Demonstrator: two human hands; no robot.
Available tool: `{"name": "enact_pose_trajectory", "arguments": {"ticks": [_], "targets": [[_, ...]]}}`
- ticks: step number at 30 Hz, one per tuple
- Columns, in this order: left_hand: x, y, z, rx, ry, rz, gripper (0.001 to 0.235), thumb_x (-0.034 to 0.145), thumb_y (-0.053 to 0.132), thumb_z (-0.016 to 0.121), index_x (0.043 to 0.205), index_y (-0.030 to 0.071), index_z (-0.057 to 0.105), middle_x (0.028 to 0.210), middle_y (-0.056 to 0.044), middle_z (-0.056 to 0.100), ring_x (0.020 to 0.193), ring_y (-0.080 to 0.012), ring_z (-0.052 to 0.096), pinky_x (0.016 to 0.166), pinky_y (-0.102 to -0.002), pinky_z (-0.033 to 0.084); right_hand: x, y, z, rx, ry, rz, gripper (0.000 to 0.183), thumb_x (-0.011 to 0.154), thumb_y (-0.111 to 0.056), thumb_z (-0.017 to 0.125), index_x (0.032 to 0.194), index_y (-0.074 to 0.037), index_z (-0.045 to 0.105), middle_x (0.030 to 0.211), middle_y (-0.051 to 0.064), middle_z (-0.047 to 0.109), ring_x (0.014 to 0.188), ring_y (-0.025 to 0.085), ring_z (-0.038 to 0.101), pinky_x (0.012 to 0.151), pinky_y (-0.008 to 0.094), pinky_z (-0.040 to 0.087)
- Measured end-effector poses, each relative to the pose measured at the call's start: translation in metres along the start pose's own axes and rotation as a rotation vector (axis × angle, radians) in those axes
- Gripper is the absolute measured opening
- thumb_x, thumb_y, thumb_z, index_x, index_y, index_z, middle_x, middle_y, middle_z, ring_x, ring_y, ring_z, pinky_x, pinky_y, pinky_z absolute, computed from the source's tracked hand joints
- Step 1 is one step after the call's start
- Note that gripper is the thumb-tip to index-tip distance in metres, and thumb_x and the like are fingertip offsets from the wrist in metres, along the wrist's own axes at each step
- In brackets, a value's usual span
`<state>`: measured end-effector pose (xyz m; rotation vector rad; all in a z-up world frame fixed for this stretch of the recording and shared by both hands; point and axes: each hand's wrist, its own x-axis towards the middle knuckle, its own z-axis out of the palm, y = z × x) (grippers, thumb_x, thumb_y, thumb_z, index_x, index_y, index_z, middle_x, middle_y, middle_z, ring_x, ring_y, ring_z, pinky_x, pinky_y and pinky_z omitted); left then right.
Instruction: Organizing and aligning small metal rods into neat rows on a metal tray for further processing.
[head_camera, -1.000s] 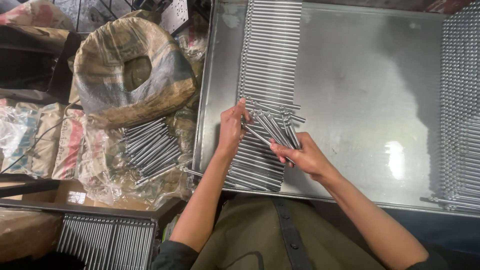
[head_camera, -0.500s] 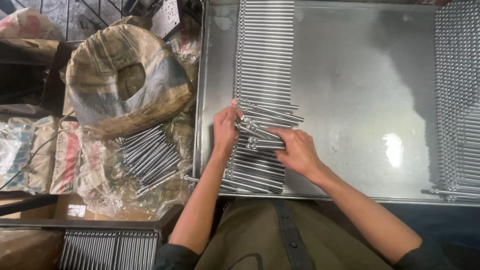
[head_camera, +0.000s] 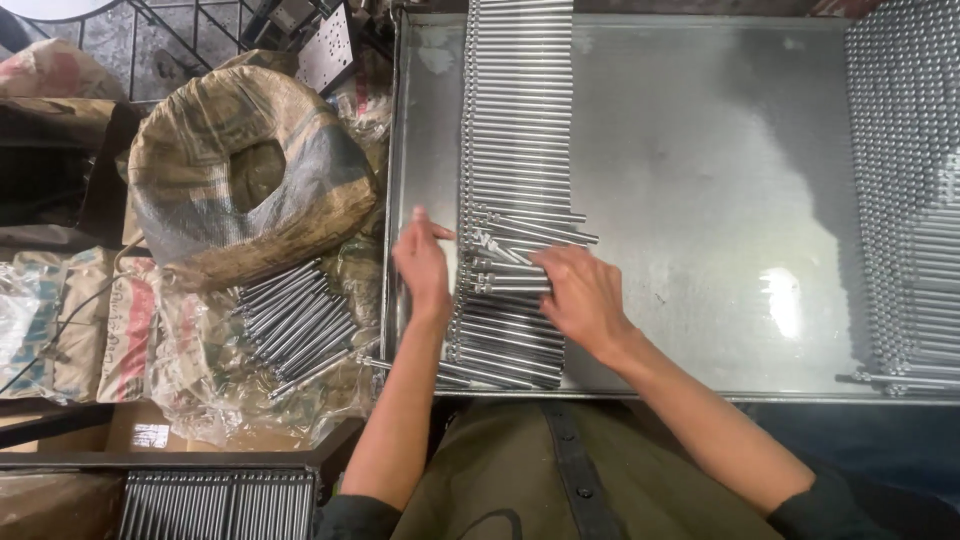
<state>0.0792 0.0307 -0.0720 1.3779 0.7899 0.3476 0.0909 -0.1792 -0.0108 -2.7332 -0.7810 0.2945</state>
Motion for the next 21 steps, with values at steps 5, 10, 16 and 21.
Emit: {"name": "enact_pose_trajectory", "arguments": {"ticks": [5,10,16,21], "targets": [[-0.033,0.033,0.001,0.053,-0.069,-0.022,0.049,0.108,0.045,0.046,0.082,0.010,0.068,0.050,-0.003,0.050,0.039,-0.0093,0.041,0.034,-0.020,0.030,-0.001,0.008,-0.004,-0.268,0.132,-0.143,0.075,0.065,-0.012,0.088,0.134,-0.023,0.062,0.107,-0.001,0.065,0.103,0.022,0.068,0.091,0.039,0.055],[-0.024,-0.011,0.015,-0.074,-0.249,-0.075,0.049,0.103,0.039,0.061,0.064,0.010,0.059,0.049,-0.004,0.054,0.030,-0.0078,0.037,0.026,-0.020,0.025,-0.015,-0.018,-0.022,0.447,-0.173,0.073,0.028,0.084,-0.015,0.070,0.111,-0.020,0.075,0.098,0.002,0.080,0.103,0.036,0.071,0.088,0.053,0.055],[-0.050,0.011,0.012,0.091,-0.092,0.012,0.050,0.101,0.042,0.059,0.062,0.012,0.063,0.059,-0.007,0.065,0.058,-0.0156,0.045,0.060,-0.029,0.036,-0.023,-0.026,-0.009,0.197,-0.130,0.017,0.053,0.072,-0.008,0.067,0.124,-0.021,0.070,0.110,0.000,0.078,0.106,0.034,0.071,0.086,0.055,0.056],[-0.048,0.000,0.005,0.070,-0.175,0.004,0.048,0.102,0.036,0.060,0.061,0.012,0.063,0.054,-0.002,0.058,0.056,-0.0105,0.042,0.057,-0.026,0.035,-0.009,-0.029,-0.010,0.354,-0.204,0.126,0.024,0.083,-0.025,0.072,0.107,-0.020,0.075,0.101,0.003,0.078,0.106,0.034,0.070,0.086,0.053,0.055]]}}
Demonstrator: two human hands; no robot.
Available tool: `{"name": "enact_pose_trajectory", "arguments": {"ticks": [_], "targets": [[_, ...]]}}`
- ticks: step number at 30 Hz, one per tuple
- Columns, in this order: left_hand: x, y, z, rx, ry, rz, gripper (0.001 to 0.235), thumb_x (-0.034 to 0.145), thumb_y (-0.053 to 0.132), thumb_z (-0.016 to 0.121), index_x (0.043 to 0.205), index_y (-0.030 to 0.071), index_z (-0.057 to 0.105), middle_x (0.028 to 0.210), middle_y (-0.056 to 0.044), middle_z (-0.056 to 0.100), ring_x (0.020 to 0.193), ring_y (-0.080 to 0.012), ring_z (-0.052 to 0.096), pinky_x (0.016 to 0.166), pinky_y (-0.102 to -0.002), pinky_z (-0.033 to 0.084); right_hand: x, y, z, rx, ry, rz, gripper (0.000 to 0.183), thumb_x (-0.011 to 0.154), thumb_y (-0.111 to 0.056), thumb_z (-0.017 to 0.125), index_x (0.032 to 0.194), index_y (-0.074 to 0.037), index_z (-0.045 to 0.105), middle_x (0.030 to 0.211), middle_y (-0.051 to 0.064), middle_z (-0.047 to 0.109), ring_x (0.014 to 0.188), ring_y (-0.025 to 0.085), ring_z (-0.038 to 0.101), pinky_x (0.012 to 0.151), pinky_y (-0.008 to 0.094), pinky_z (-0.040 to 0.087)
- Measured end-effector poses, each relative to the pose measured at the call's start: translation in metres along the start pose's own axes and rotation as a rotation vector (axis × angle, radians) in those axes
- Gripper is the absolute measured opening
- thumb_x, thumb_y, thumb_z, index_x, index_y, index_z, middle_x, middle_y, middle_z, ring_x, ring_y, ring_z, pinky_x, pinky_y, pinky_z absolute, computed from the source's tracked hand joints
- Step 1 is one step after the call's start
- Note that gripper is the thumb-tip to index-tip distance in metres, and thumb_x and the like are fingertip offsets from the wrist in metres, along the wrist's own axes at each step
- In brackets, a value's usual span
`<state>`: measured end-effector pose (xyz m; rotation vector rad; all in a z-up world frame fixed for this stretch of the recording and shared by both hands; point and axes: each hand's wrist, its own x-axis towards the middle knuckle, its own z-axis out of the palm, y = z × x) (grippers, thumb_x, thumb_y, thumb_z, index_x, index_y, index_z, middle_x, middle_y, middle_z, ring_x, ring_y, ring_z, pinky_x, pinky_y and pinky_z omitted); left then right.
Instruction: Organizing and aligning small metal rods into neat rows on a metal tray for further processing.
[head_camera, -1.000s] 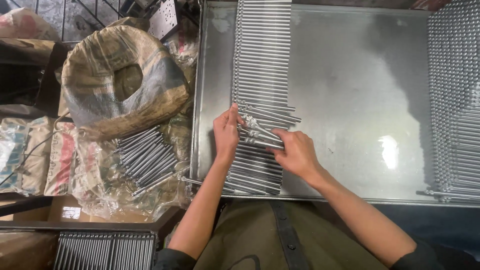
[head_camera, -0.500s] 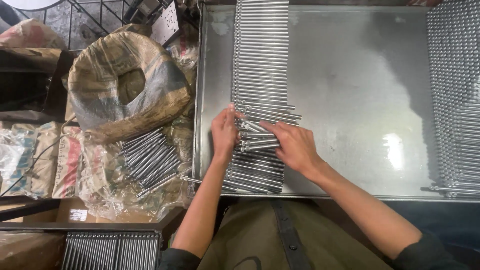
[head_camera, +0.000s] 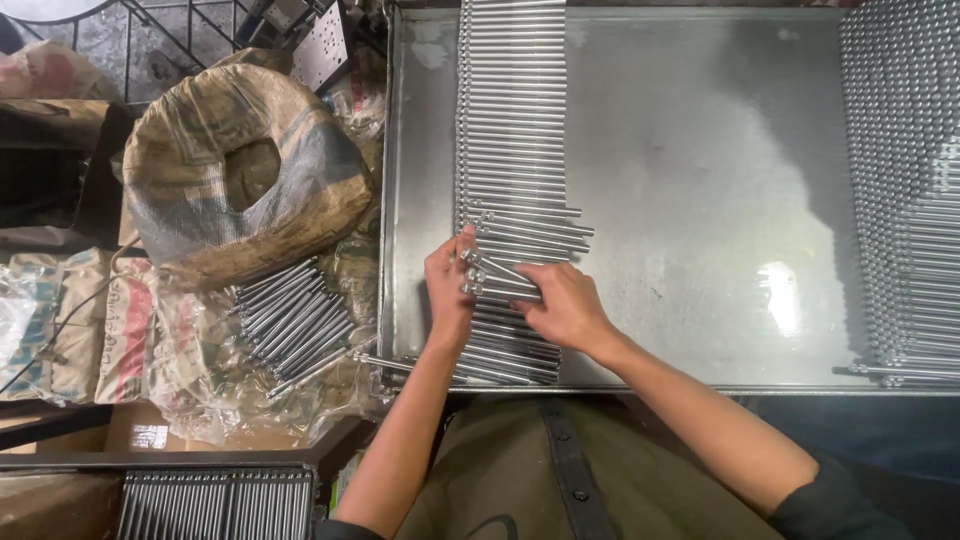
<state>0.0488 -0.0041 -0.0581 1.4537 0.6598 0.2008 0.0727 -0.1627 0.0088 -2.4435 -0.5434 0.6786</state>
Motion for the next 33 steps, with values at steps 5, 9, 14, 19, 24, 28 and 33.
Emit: {"name": "enact_pose_trajectory", "arguments": {"ticks": [5,9,14,19,24,28,33], "targets": [[0.013,0.012,-0.024,-0.096,0.184,0.010,0.052,0.112,0.033,0.042,0.070,0.010,0.063,0.049,0.000,0.041,0.040,-0.0092,0.030,0.042,-0.020,0.027,0.010,0.025,-0.010,-0.244,-0.029,-0.094,0.052,0.078,-0.017,0.075,0.130,-0.020,0.068,0.132,0.000,0.066,0.129,0.030,0.058,0.095,0.059,0.054],[0.004,0.028,-0.019,-0.086,0.091,0.025,0.044,0.108,0.036,0.047,0.084,0.007,0.069,0.045,-0.007,0.049,0.031,-0.0125,0.045,0.033,-0.022,0.035,-0.002,0.010,-0.034,-0.329,0.097,-0.255,0.046,0.089,-0.016,0.064,0.134,-0.020,0.064,0.097,0.002,0.067,0.095,0.030,0.067,0.079,0.049,0.057],[-0.001,0.026,-0.005,-0.185,-0.106,-0.111,0.051,0.106,0.044,0.052,0.071,0.008,0.061,0.060,-0.008,0.065,0.028,-0.0049,0.040,0.025,-0.016,0.027,-0.010,-0.001,-0.026,0.300,-0.147,-0.177,0.006,0.088,-0.012,0.071,0.081,-0.014,0.072,0.069,-0.001,0.076,0.052,0.016,0.070,0.059,0.031,0.056],[0.004,0.001,0.007,0.015,0.100,0.042,0.052,0.103,0.041,0.058,0.060,0.012,0.061,0.053,-0.003,0.061,0.047,-0.0108,0.046,0.047,-0.025,0.036,-0.017,0.011,-0.005,-0.039,0.114,-0.120,0.022,0.082,-0.019,0.074,0.104,-0.021,0.072,0.073,0.007,0.075,0.069,0.035,0.071,0.065,0.044,0.055],[-0.009,0.015,-0.006,0.042,0.038,-0.019,0.049,0.104,0.038,0.054,0.064,0.011,0.062,0.055,-0.004,0.056,0.054,-0.0119,0.039,0.053,-0.027,0.033,-0.013,-0.007,-0.021,0.639,-0.096,-0.022,0.002,0.083,-0.007,0.072,0.084,-0.006,0.070,0.057,0.008,0.067,0.040,0.012,0.054,0.038,0.025,0.042],[-0.012,0.006,-0.013,0.105,0.049,0.036,0.049,0.106,0.035,0.051,0.065,0.011,0.061,0.057,-0.005,0.057,0.057,-0.0136,0.039,0.056,-0.029,0.032,-0.007,-0.001,-0.013,0.526,-0.062,-0.142,0.013,0.084,-0.013,0.075,0.071,-0.013,0.074,0.055,0.002,0.067,0.046,0.013,0.054,0.048,0.025,0.044],[-0.023,0.042,-0.016,0.021,-0.108,0.123,0.050,0.105,0.037,0.053,0.064,0.010,0.065,0.057,-0.006,0.062,0.058,-0.0138,0.038,0.058,-0.028,0.031,-0.006,0.005,0.007,-0.009,0.047,-0.146,0.013,0.085,-0.024,0.072,0.097,-0.020,0.070,0.073,0.005,0.072,0.070,0.035,0.068,0.065,0.046,0.054]]}}
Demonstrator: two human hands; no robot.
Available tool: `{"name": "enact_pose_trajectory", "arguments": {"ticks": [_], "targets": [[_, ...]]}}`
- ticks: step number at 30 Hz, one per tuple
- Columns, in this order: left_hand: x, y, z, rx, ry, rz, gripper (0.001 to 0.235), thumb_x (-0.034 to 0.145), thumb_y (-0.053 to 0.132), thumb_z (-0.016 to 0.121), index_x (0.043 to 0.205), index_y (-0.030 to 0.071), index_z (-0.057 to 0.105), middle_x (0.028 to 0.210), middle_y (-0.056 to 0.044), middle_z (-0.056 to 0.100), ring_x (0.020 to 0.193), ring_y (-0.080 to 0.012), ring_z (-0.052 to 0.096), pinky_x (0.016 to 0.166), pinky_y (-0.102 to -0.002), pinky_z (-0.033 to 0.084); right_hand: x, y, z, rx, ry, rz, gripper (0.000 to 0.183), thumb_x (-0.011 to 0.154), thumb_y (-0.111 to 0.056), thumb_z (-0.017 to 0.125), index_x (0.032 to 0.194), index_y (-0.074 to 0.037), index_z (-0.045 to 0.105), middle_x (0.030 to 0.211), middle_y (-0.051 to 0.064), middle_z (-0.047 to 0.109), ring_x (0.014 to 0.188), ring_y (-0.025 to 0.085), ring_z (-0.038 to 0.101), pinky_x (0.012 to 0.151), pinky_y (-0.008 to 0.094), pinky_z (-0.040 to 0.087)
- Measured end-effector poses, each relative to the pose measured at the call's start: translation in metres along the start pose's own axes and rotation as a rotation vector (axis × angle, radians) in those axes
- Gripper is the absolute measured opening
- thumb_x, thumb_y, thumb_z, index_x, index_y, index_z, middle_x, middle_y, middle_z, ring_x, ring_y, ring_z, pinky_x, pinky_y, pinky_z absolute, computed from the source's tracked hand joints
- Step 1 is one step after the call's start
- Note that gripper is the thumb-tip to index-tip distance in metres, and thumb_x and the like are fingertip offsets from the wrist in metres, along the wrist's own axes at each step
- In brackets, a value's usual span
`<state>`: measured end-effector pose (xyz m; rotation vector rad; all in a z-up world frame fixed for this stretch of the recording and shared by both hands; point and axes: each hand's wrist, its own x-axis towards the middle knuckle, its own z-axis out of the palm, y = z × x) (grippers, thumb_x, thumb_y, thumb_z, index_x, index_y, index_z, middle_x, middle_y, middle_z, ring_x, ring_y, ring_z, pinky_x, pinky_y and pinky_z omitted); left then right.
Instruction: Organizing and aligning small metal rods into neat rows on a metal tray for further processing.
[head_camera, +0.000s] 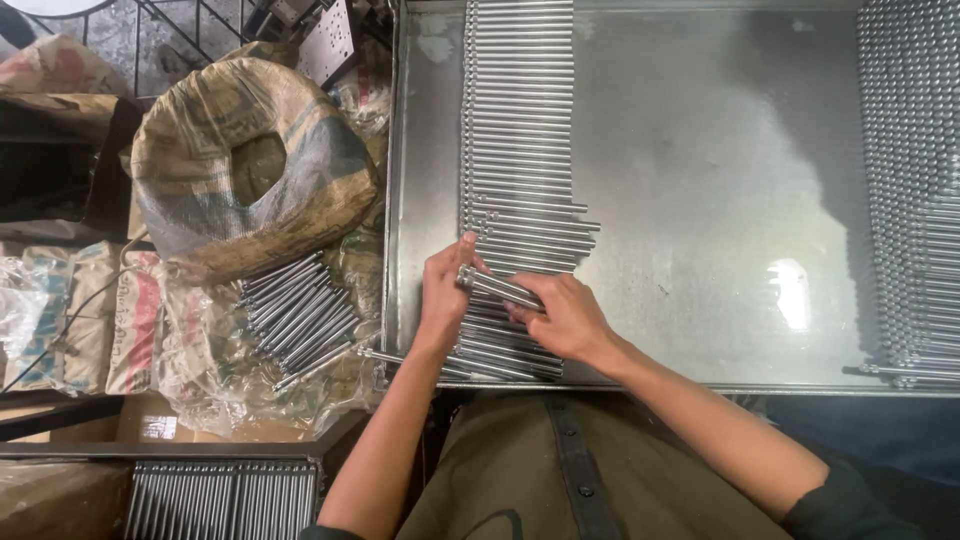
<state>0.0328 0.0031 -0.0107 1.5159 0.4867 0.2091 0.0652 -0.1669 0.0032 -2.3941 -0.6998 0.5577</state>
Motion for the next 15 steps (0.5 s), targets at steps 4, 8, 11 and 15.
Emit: {"name": "enact_pose_trajectory", "arguments": {"ticks": [4,8,11,15], "targets": [[0.036,-0.040,-0.026,-0.075,0.274,-0.095,0.050,0.108,0.035,0.048,0.069,0.010,0.065,0.048,-0.003,0.049,0.042,-0.0077,0.029,0.042,-0.025,0.023,0.004,0.016,-0.009,-0.343,0.096,-0.145,0.049,0.071,-0.006,0.078,0.118,-0.019,0.072,0.124,0.001,0.061,0.111,0.029,0.059,0.081,0.049,0.059],[0.025,-0.024,-0.013,0.026,0.194,-0.125,0.049,0.109,0.042,0.048,0.080,0.008,0.068,0.067,-0.010,0.066,0.038,-0.0076,0.037,0.037,-0.021,0.033,0.008,0.037,0.004,-0.655,0.390,-0.347,0.041,0.079,-0.009,0.074,0.118,-0.021,0.071,0.094,-0.003,0.059,0.089,0.018,0.059,0.077,0.035,0.055],[0.034,-0.054,-0.005,-0.007,0.052,-0.168,0.043,0.107,0.037,0.052,0.080,0.009,0.070,0.056,-0.005,0.057,0.031,-0.0073,0.036,0.031,-0.021,0.028,-0.011,0.004,-0.008,-0.102,0.122,-0.125,0.027,0.089,-0.013,0.066,0.115,-0.016,0.073,0.089,0.006,0.069,0.087,0.032,0.068,0.075,0.048,0.057],[0.017,-0.038,0.008,-0.122,0.083,-0.203,0.051,0.106,0.041,0.054,0.066,0.010,0.061,0.054,-0.006,0.057,0.032,-0.0069,0.038,0.029,-0.021,0.027,-0.011,-0.001,0.004,0.121,0.083,-0.031,0.010,0.094,-0.021,0.065,0.098,-0.020,0.073,0.080,0.000,0.074,0.081,0.026,0.072,0.075,0.042,0.056]]}}
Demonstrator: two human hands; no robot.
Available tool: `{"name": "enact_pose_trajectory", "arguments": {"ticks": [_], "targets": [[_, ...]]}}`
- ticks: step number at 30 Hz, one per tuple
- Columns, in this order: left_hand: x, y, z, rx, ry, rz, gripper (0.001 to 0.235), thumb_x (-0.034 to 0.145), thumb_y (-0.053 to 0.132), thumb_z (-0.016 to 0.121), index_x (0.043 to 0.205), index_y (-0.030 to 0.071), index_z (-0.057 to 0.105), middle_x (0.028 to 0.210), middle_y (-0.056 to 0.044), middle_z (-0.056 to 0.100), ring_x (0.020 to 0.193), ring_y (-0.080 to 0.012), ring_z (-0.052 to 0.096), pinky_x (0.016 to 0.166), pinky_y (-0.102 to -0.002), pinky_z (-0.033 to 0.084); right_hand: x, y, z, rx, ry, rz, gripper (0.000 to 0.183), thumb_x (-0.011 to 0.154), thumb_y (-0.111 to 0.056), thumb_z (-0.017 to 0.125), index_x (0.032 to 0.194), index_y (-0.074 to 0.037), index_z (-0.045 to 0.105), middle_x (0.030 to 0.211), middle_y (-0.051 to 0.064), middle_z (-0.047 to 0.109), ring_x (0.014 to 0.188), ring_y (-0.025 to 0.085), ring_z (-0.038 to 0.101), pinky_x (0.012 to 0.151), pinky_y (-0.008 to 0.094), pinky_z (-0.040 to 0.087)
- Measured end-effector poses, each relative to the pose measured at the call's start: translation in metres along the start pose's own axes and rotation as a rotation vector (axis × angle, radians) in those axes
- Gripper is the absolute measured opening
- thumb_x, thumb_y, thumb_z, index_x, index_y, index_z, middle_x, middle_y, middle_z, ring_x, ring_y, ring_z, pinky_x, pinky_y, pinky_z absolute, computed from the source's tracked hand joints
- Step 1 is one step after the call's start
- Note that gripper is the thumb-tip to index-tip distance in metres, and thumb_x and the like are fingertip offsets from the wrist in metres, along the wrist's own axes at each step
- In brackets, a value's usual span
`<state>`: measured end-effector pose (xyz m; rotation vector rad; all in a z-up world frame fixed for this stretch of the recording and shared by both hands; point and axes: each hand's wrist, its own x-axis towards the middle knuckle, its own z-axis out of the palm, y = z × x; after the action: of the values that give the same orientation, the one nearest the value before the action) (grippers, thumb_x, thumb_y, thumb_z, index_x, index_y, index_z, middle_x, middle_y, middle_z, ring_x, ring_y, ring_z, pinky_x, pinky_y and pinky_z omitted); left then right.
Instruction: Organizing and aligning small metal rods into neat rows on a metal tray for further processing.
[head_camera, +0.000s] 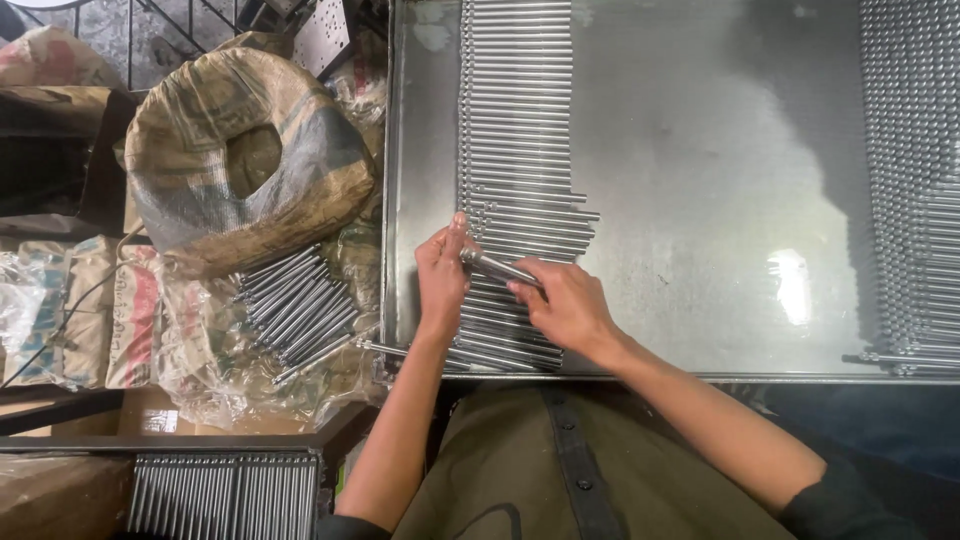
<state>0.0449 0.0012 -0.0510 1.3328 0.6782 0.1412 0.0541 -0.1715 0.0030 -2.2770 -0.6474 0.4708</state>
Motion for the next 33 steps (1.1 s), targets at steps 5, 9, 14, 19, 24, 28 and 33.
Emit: {"name": "enact_pose_trajectory", "arguments": {"ticks": [5,9,14,19,24,28,33], "targets": [[-0.012,0.002,0.003,0.083,0.025,0.136,0.052,0.104,0.040,0.056,0.063,0.010,0.063,0.053,-0.006,0.061,0.046,-0.0081,0.040,0.045,-0.024,0.031,0.002,-0.007,0.002,-0.169,-0.027,0.091,0.020,0.092,-0.021,0.064,0.112,-0.022,0.069,0.090,0.003,0.076,0.093,0.033,0.073,0.080,0.050,0.056],[0.006,-0.005,-0.020,0.061,0.144,0.156,0.054,0.109,0.038,0.046,0.069,0.008,0.068,0.042,-0.005,0.045,0.035,-0.0095,0.032,0.038,-0.021,0.027,0.010,0.031,0.011,-0.389,0.073,-0.083,0.034,0.087,-0.010,0.064,0.119,-0.020,0.072,0.103,0.000,0.072,0.095,0.027,0.069,0.078,0.043,0.056],[-0.011,0.024,-0.012,0.104,0.044,0.047,0.044,0.109,0.034,0.048,0.083,0.007,0.071,0.057,-0.009,0.062,0.032,-0.0093,0.046,0.032,-0.020,0.036,0.003,-0.007,-0.014,-0.136,0.049,-0.193,0.037,0.086,0.000,0.061,0.120,-0.009,0.072,0.084,0.011,0.068,0.076,0.037,0.067,0.063,0.047,0.056],[0.005,-0.007,-0.007,0.060,0.010,0.115,0.050,0.105,0.038,0.057,0.064,0.010,0.062,0.055,-0.007,0.061,0.034,-0.0075,0.038,0.034,-0.022,0.027,0.006,-0.006,-0.006,0.037,-0.009,-0.009,0.018,0.091,-0.018,0.066,0.104,-0.026,0.076,0.072,-0.003,0.078,0.074,0.032,0.074,0.068,0.043,0.057],[-0.008,0.010,0.001,0.066,0.048,0.123,0.050,0.104,0.036,0.057,0.061,0.010,0.063,0.053,-0.006,0.062,0.045,-0.0084,0.042,0.045,-0.023,0.031,0.008,-0.008,0.002,-0.059,0.038,-0.006,0.025,0.092,-0.020,0.064,0.115,-0.026,0.075,0.081,0.000,0.079,0.084,0.032,0.074,0.075,0.045,0.058],[0.022,0.000,-0.016,0.037,0.190,0.101,0.050,0.108,0.039,0.047,0.073,0.010,0.068,0.040,-0.006,0.043,0.033,-0.0111,0.031,0.035,-0.023,0.026,0.027,0.048,0.014,-0.516,0.257,-0.252,0.034,0.081,-0.007,0.071,0.112,-0.018,0.077,0.114,0.000,0.068,0.101,0.027,0.064,0.083,0.042,0.054],[-0.001,0.020,-0.005,0.064,0.027,0.079,0.049,0.108,0.039,0.050,0.074,0.007,0.065,0.049,-0.007,0.056,0.032,-0.0088,0.039,0.032,-0.021,0.031,0.011,0.013,0.006,-0.134,0.154,-0.101,0.023,0.096,-0.021,0.065,0.116,-0.025,0.077,0.092,0.000,0.078,0.088,0.026,0.074,0.077,0.039,0.056]]}}
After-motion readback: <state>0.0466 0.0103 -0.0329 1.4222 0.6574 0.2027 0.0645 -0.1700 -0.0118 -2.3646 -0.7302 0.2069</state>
